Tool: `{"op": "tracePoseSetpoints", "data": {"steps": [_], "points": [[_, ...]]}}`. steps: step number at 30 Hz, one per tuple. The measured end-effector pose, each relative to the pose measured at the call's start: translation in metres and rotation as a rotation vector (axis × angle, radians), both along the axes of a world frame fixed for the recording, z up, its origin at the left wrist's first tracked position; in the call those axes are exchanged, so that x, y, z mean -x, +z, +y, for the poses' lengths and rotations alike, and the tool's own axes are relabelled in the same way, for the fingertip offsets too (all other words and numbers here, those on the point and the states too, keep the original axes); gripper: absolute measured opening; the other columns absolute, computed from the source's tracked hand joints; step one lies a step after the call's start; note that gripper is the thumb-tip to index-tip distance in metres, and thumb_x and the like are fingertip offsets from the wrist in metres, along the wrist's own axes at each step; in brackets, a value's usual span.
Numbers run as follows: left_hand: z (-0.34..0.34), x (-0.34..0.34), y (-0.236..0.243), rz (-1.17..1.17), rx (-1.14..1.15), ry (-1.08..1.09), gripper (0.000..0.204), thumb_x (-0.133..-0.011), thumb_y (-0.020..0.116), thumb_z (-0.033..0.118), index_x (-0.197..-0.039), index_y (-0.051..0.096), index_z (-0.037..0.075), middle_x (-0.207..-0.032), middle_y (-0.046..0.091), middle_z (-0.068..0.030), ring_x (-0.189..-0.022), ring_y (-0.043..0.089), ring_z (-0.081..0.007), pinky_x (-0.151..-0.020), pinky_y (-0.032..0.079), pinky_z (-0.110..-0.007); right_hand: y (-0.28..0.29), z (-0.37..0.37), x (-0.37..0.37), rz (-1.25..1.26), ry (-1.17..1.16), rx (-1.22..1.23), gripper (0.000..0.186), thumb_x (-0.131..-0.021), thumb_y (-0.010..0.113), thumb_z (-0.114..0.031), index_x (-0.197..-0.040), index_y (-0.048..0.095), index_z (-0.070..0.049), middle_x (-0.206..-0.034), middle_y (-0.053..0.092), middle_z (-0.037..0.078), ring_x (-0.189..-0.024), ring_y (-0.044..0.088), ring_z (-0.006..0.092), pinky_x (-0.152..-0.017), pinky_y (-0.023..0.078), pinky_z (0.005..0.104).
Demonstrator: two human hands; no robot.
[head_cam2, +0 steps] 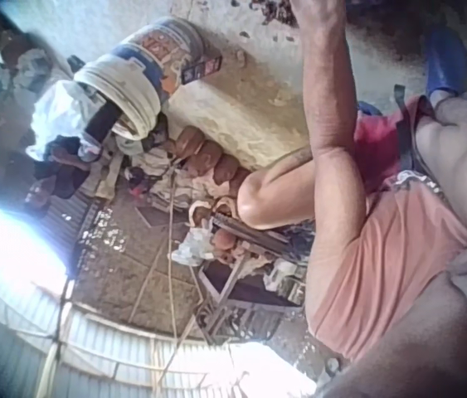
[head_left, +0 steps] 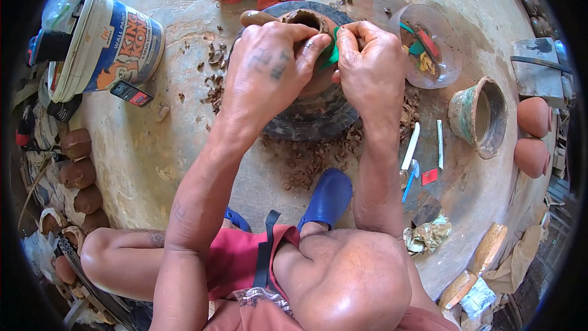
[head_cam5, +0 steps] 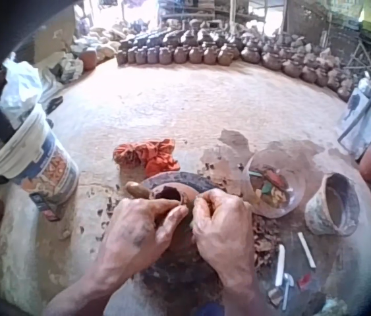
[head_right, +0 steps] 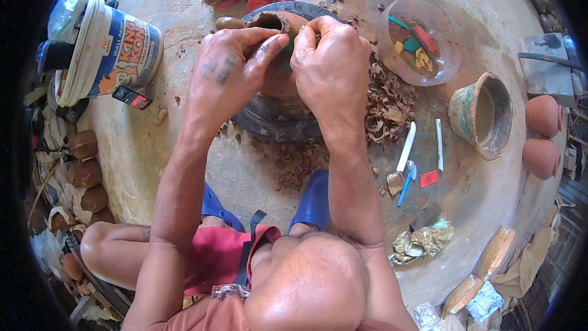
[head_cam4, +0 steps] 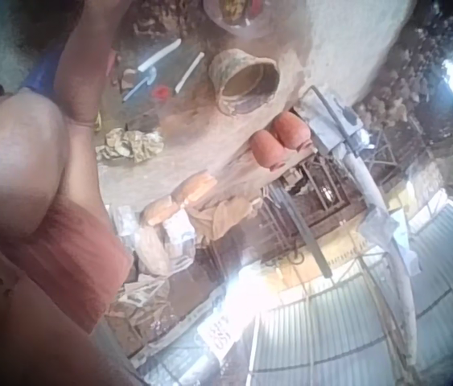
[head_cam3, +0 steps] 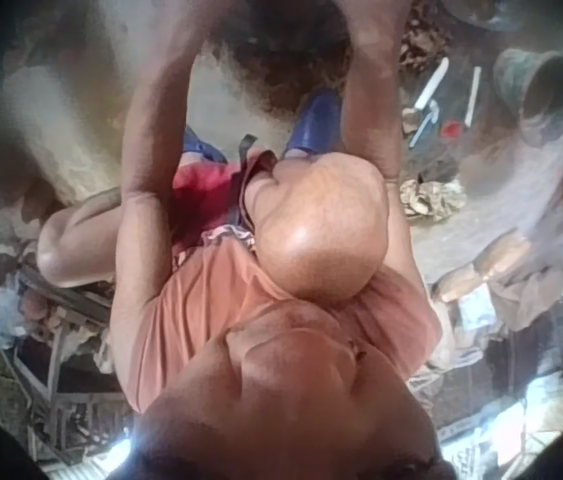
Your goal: The person refines a clay pot by hand using various scraping and smoothing tools while it sits on a small turntable.
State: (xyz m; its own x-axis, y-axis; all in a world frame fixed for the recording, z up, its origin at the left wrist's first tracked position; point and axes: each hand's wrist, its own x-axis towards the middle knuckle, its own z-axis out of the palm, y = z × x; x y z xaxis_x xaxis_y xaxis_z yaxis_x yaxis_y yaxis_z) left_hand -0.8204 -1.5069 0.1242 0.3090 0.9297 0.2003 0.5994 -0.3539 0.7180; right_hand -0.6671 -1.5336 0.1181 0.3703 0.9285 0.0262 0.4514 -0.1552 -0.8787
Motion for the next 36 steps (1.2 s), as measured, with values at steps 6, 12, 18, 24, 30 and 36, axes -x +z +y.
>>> {"op": "tracePoseSetpoints", "data": {"steps": [6,12,18,24,30,36], "points": [[0.000,-0.002,0.000,0.000,-0.015,0.009,0.026,-0.098,0.075,0.027,-0.104,0.084,0.002,-0.084,0.076,-0.0233,-0.076,0.075,-0.0390,-0.072,0.059,-0.044,-0.008,-0.016,0.004,0.351,-0.002,-0.191,0.019,-0.108,0.064,-0.013,-0.112,0.075,0.003,-0.079,0.073,0.004,-0.053,0.062,0.0073,-0.047,0.048,0.0229],[-0.014,0.000,0.026,-0.111,0.182,-0.080,0.024,-0.102,0.073,0.017,-0.119,0.080,0.001,-0.071,0.072,-0.0089,-0.065,0.068,-0.0107,-0.061,0.054,-0.028,-0.016,-0.045,0.000,0.523,0.044,-0.322,0.018,-0.109,0.064,-0.014,-0.118,0.068,0.001,-0.086,0.074,0.006,-0.060,0.064,0.0083,-0.048,0.047,0.0227],[-0.032,0.024,0.017,-0.018,0.444,-0.256,0.021,-0.102,0.074,0.019,-0.099,0.079,-0.002,-0.065,0.068,-0.0049,-0.061,0.064,-0.0091,-0.058,0.052,-0.029,-0.020,-0.049,-0.005,0.399,-0.148,-0.178,0.016,-0.109,0.064,-0.011,-0.116,0.068,0.003,-0.083,0.076,0.006,-0.057,0.061,0.0059,-0.048,0.046,0.0219],[-0.032,0.025,0.019,0.227,0.289,-0.438,0.024,-0.099,0.081,0.023,-0.096,0.079,-0.001,-0.066,0.068,-0.0044,-0.059,0.058,-0.0082,-0.056,0.048,-0.028,-0.019,-0.032,0.001,0.086,-0.112,-0.121,0.014,-0.099,0.070,-0.009,-0.100,0.071,0.005,-0.070,0.073,0.018,-0.059,0.074,0.0236,-0.055,0.053,0.0388],[-0.008,0.013,0.020,0.026,0.050,-0.024,0.032,-0.103,0.075,0.024,-0.127,0.078,0.002,-0.076,0.073,-0.0081,-0.063,0.062,-0.0075,-0.059,0.051,-0.027,-0.011,-0.023,0.010,0.073,-0.087,-0.048,0.016,-0.099,0.070,-0.010,-0.100,0.070,0.006,-0.067,0.073,0.018,-0.058,0.074,0.0230,-0.055,0.054,0.0377],[-0.005,0.005,0.007,0.024,0.007,-0.036,0.029,-0.100,0.070,0.023,-0.115,0.080,0.000,-0.093,0.077,-0.0258,-0.087,0.075,-0.0437,-0.081,0.058,-0.049,-0.010,-0.019,0.025,0.488,-0.077,-0.047,0.021,-0.105,0.067,-0.012,-0.102,0.067,0.008,-0.076,0.076,0.013,-0.055,0.071,0.0148,-0.047,0.054,0.0295]]}}
